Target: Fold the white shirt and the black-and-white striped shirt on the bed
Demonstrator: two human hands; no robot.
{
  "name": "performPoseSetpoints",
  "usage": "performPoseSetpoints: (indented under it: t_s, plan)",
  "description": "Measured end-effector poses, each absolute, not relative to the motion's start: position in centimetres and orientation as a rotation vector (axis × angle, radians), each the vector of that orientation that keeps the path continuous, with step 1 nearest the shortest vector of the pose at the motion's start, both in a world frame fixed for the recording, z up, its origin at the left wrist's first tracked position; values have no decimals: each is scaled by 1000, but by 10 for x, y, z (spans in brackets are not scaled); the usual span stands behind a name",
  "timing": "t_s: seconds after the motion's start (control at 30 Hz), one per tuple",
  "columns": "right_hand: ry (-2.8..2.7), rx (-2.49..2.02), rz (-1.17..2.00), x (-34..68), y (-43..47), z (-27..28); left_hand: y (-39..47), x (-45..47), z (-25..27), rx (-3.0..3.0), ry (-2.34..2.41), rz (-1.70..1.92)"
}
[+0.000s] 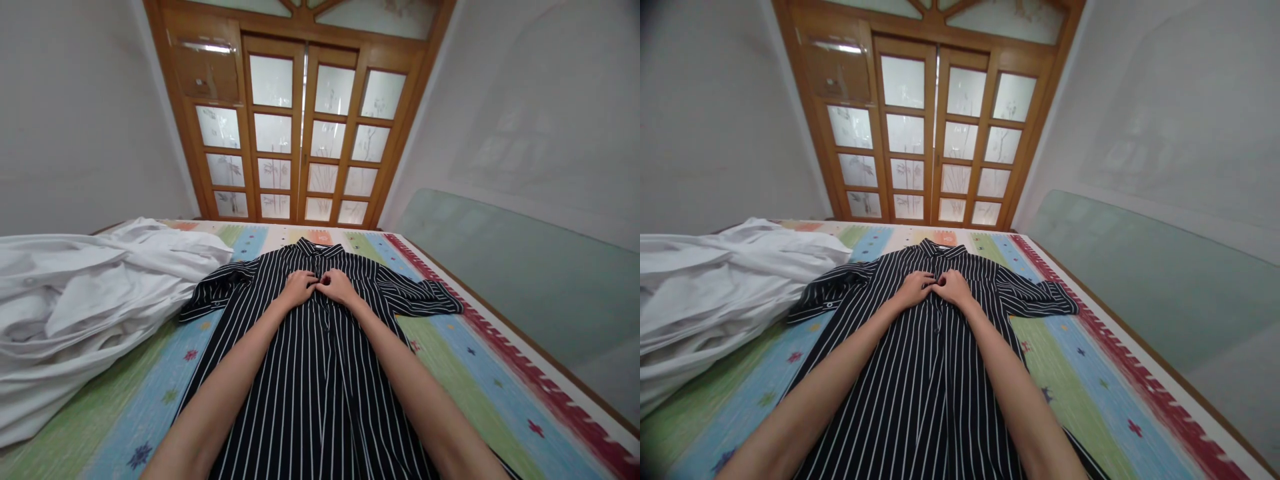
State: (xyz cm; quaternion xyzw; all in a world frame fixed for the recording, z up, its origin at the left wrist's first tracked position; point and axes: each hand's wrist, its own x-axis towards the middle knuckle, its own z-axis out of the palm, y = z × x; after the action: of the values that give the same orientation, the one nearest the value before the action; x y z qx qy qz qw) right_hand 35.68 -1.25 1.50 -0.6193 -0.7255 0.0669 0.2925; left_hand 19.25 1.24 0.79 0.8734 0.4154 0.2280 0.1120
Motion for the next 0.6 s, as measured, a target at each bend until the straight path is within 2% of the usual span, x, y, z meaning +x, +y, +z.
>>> performPoseSetpoints:
  t_s: [0.3, 0.6]
  plan:
    - [-1701, -1628, 317, 357, -5, 5, 8, 205, 10, 2393, 1383, 782]
    - [-1538, -1492, 440, 359, -5, -4, 4, 204, 15, 2223, 1207, 921]
